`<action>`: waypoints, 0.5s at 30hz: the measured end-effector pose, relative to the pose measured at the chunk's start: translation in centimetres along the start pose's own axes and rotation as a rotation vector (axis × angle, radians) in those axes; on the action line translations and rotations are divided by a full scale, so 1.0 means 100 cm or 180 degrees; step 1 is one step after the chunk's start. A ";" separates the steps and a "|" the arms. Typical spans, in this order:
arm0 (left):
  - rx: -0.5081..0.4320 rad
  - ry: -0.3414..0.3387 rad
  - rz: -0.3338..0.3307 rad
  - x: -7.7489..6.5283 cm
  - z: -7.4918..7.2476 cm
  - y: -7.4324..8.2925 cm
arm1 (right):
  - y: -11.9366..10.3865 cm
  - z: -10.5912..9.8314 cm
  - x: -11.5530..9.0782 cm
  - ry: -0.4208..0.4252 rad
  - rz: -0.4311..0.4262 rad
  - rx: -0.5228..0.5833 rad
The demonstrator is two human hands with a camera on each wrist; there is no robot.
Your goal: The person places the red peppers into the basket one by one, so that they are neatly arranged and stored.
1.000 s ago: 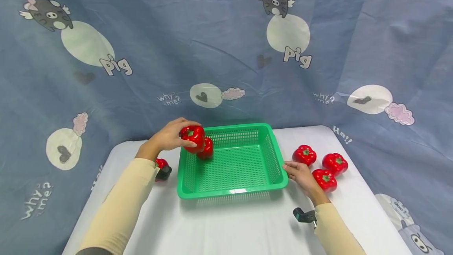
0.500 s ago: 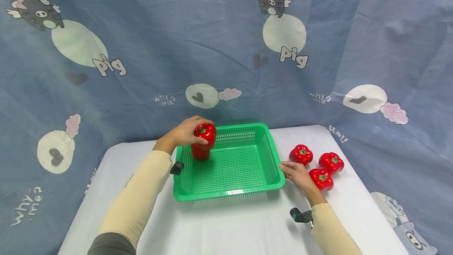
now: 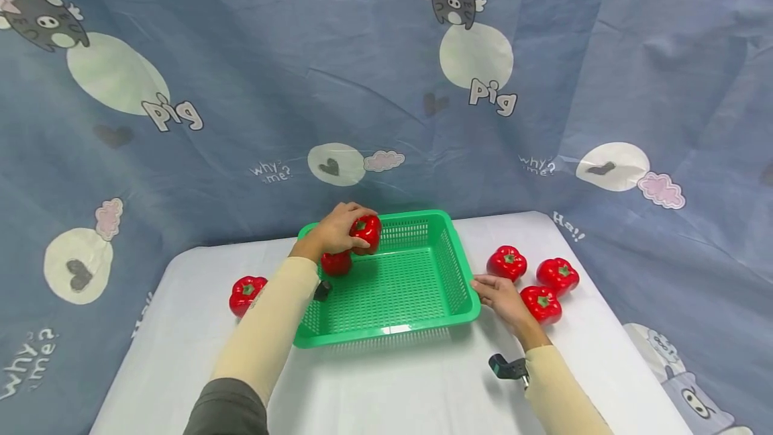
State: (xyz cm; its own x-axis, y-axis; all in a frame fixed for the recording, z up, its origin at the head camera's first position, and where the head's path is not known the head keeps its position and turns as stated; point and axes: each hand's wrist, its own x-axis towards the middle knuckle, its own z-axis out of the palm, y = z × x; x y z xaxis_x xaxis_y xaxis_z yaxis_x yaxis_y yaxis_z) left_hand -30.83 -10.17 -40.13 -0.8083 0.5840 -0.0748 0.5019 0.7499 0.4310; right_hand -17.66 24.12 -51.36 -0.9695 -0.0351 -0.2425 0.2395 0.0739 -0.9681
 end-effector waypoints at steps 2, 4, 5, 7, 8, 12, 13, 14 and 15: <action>-0.0025 -0.0029 -0.0040 0.004 0.005 -0.002 | 0.001 0.000 0.000 -0.0021 -0.0015 0.0001; -0.0044 -0.0046 -0.0075 0.007 0.011 -0.003 | 0.001 0.000 0.001 -0.0026 -0.0028 0.0027; -0.0071 -0.0053 -0.0103 0.008 0.014 -0.004 | 0.001 0.000 0.001 -0.0027 -0.0030 0.0037; -0.0097 -0.0060 -0.0154 0.011 0.019 -0.005 | 0.002 -0.001 0.001 -0.0033 -0.0041 0.0024; -0.0089 -0.0057 -0.0170 0.012 0.022 -0.006 | 0.002 -0.001 0.001 -0.0020 -0.0036 0.0026; 0.0013 -0.0041 -0.0279 0.015 0.031 -0.009 | 0.002 -0.002 0.001 -0.0019 -0.0034 0.0059; 0.0048 -0.0027 -0.0308 0.016 0.033 -0.009 | 0.002 -0.002 0.002 -0.0029 -0.0036 0.0066; 0.0075 -0.0013 -0.0329 0.016 0.034 -0.010 | 0.002 -0.001 0.002 -0.0020 -0.0022 0.0090; 0.0087 0.0006 -0.0357 0.016 0.036 -0.011 | 0.002 -0.001 0.002 -0.0034 -0.0030 0.0095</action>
State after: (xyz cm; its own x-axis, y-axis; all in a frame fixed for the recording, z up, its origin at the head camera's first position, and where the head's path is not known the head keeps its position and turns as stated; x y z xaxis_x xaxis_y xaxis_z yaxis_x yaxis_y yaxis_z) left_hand -31.56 -8.96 -43.92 -0.8605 0.4952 -0.1197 0.4163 0.8189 0.3951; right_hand -17.80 24.24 -51.59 -0.9711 -0.0464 -0.2340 0.2321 0.0436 -0.9717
